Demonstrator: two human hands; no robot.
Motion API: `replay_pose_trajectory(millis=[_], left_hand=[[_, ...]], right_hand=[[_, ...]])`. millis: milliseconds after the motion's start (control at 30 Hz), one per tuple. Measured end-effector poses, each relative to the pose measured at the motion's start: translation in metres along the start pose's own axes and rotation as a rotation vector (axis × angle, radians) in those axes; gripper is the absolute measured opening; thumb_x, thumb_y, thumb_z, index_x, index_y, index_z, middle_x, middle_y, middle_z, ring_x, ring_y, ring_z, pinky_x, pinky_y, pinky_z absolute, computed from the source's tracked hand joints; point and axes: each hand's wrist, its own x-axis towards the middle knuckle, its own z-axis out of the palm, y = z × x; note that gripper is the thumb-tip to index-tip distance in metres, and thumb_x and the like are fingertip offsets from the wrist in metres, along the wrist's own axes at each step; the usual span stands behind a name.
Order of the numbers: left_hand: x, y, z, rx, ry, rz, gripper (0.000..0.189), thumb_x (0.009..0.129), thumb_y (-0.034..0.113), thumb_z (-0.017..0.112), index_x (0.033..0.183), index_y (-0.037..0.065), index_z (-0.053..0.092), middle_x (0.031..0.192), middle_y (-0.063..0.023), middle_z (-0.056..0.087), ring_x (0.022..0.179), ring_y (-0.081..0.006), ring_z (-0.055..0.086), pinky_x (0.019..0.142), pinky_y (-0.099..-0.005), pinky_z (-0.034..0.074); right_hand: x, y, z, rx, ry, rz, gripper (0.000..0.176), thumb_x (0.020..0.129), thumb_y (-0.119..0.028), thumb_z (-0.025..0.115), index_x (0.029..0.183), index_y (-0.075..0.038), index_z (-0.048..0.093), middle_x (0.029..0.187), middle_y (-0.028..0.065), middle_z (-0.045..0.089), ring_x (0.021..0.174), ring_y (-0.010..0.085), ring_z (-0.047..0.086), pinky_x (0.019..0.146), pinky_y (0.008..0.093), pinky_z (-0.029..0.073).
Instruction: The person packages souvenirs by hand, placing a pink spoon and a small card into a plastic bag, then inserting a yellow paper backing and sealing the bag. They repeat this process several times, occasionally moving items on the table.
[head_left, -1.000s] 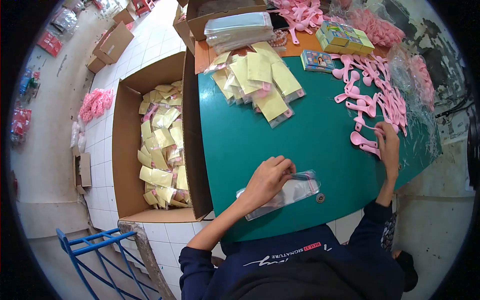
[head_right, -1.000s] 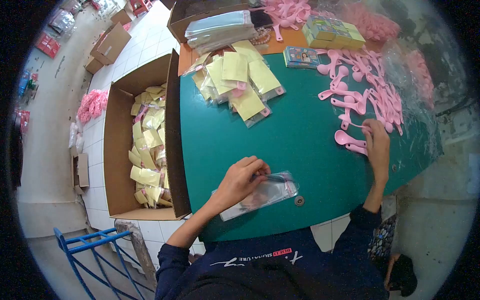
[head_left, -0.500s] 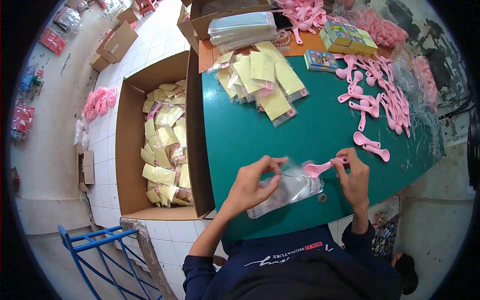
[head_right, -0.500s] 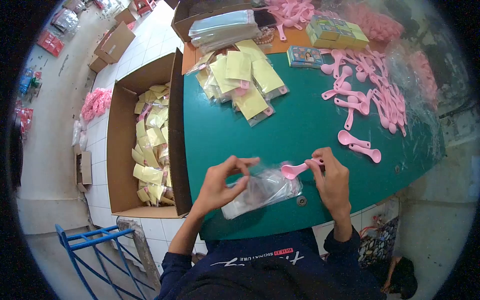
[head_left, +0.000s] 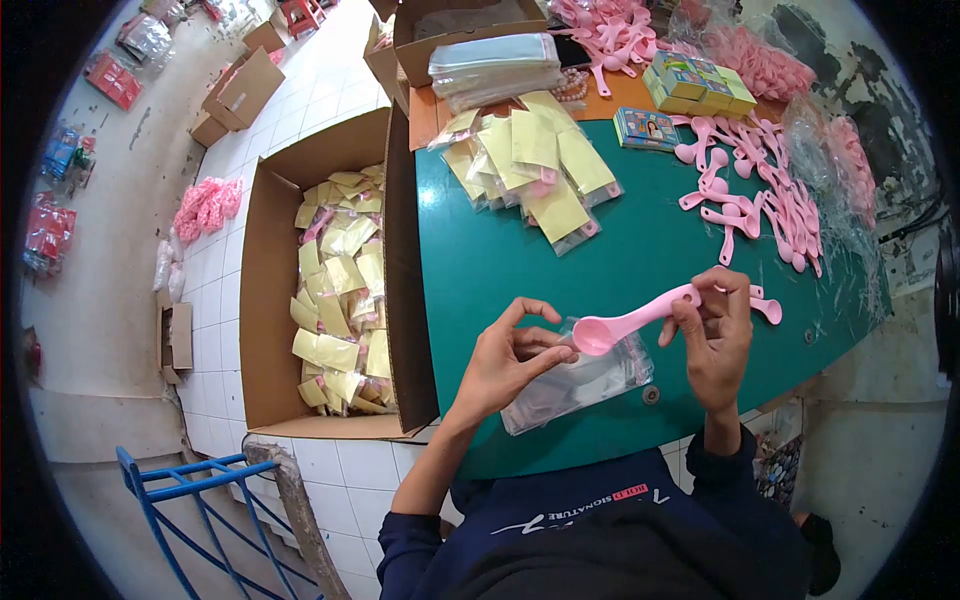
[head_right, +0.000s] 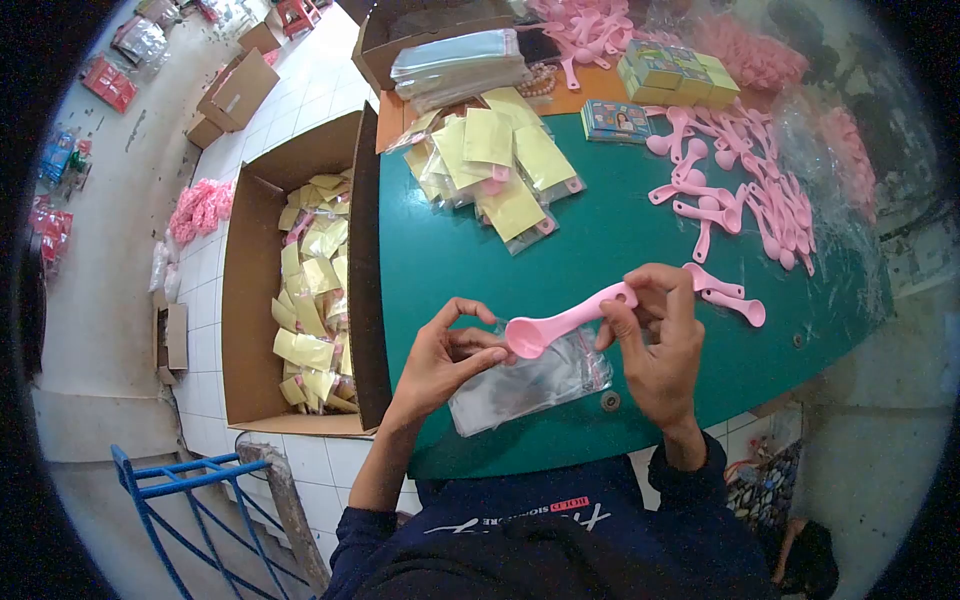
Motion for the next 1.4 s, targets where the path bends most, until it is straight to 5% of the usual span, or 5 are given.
replay_pose_trajectory(millis=[500,867,1033,1267,1400], left_hand=[[-0.006,0.002,0.009,0.214,-0.075,-0.006,0.027,0.095,0.019,0.049,0.112,-0.001,0.059,0.087,-0.0053,0.066,0.083,-0.0080,0.058,0.074,-0.0226,0.048],[0.020,0.022,0.013,0.035,0.005,0.064,0.031,0.099,0.022,0.041,0.111,0.000,0.060,0.095,-0.0085,0.066,0.084,-0.0113,0.062,0.072,-0.0224,0.049],[0.028,0.004,0.001,-0.139,0.116,0.121,0.039,0.098,0.027,0.040,0.111,-0.005,0.056,0.099,-0.0183,0.065,0.090,-0.0216,0.065,0.074,-0.0270,0.053],[0.021,-0.028,-0.021,-0.429,0.245,0.116,0.048,0.097,0.037,0.039,0.104,-0.008,0.054,0.095,-0.0225,0.064,0.083,-0.0238,0.067,0.071,-0.0326,0.056],[0.021,-0.024,-0.019,-0.466,0.251,0.095,0.043,0.098,0.035,0.039,0.099,-0.005,0.055,0.092,-0.0222,0.064,0.078,-0.0227,0.067,0.068,-0.0336,0.057]], right_hand=[[0.007,0.010,0.005,-0.169,-0.211,-0.202,0.030,0.082,-0.013,0.069,0.099,0.000,0.049,0.082,0.0118,0.064,0.066,0.0146,0.062,0.061,0.0258,0.050],[0.060,0.011,-0.004,-0.276,-0.954,-0.462,0.052,0.081,-0.052,0.057,0.108,-0.007,0.060,0.140,0.0169,0.031,0.116,0.0336,0.045,0.095,0.0404,0.041],[0.188,0.061,-0.041,-0.575,-0.512,-0.233,0.023,0.085,-0.023,0.059,0.093,-0.001,0.064,0.086,0.0103,0.063,0.076,0.0207,0.061,0.067,0.0330,0.048],[0.283,0.211,-0.069,-1.197,-0.054,-0.132,0.035,0.077,-0.029,0.065,0.086,0.004,0.063,0.083,0.0208,0.062,0.080,0.0364,0.059,0.075,0.0417,0.046],[0.287,0.232,-0.066,-0.958,0.123,-0.136,0.034,0.067,-0.019,0.072,0.089,0.005,0.061,0.084,0.0232,0.062,0.083,0.0394,0.058,0.078,0.0430,0.045]])
